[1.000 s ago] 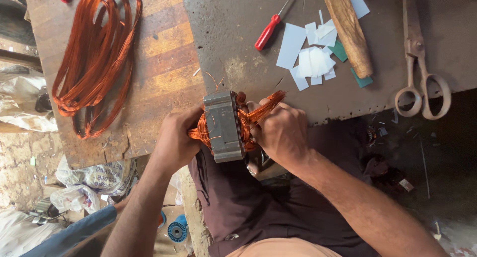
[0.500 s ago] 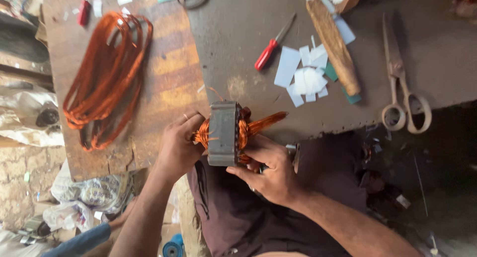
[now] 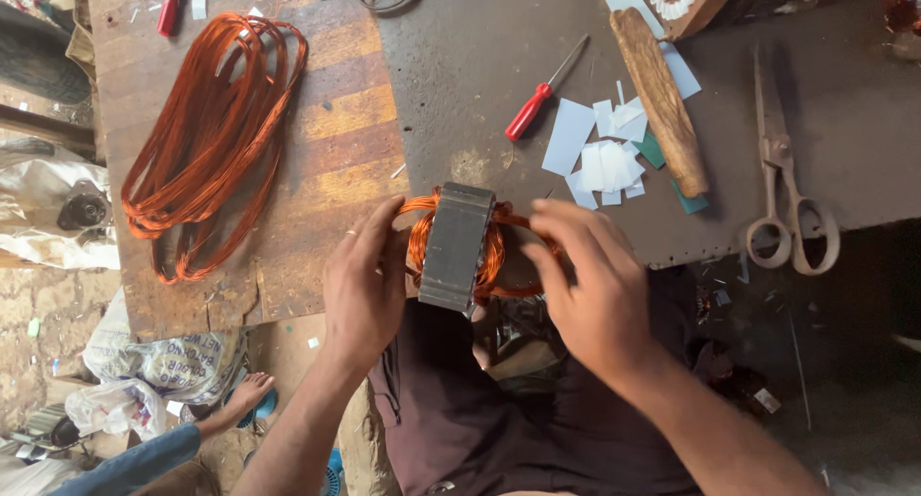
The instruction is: The person cuts strips of insulating paper using scissors and inserts them into the slots of a motor stator assembly by hand.
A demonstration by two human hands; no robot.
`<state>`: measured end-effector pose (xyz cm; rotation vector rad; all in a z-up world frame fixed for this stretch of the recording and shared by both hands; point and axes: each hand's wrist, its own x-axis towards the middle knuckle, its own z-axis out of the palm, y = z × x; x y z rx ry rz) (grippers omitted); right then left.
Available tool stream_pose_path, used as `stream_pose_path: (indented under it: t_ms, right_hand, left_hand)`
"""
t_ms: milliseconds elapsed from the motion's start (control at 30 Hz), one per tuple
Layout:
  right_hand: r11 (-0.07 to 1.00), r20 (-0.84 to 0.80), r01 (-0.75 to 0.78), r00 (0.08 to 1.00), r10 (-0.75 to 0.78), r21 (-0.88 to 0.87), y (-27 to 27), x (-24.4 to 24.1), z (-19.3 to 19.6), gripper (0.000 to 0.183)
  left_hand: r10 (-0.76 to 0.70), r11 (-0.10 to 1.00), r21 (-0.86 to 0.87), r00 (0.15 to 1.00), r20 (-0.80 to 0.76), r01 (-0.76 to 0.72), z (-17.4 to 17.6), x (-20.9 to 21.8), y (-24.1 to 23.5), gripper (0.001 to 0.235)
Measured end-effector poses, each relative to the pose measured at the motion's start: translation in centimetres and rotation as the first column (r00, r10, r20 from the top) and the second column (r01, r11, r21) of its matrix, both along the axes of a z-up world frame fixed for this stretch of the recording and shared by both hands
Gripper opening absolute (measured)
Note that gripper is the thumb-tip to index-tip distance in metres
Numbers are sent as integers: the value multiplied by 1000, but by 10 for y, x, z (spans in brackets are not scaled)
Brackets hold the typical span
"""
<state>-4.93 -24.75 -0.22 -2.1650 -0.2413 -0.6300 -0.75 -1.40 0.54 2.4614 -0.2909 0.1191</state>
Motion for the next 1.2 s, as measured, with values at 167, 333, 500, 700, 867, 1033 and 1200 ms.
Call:
stream_pose_path:
  t_ms: [167,333,500,700,867,1033,1200]
  right_hand:
    - [997,-156,-62,986,53,-55,-11,9,-23,23]
    - [990,-324,-4,945,50,139,-24,-18,-24,24]
    - [999,-78,-54,995,54,-1,-19,-9,-10,33]
    - [995,27,-94,995,95,-43,-3,15,-14,24]
    - [993,-36,-120,992,120,2,-7,4,-22,17]
    - [985,-55,-117,991,125,126,-6,10,-21,24]
    - [986,-95,-107,988,120,129,0,11,-26,17]
  left_hand:
    - [-114,993,11,987,116,113,1,1,-3,37]
    - [-187,982,3,981,-54,187,-3,7,7,40]
    - [-358,933,-44,919,-166,356,-6,32,15,42]
    - [-369,929,-75,901,-229,362,11,35,14,49]
    - [-382,924,-119,887,-258,364,10,33,13,45]
    - [-328,944,-128,889,-320,303,9,31,14,46]
    - [-296,954,-142,898,-325,263,7,25,12,45]
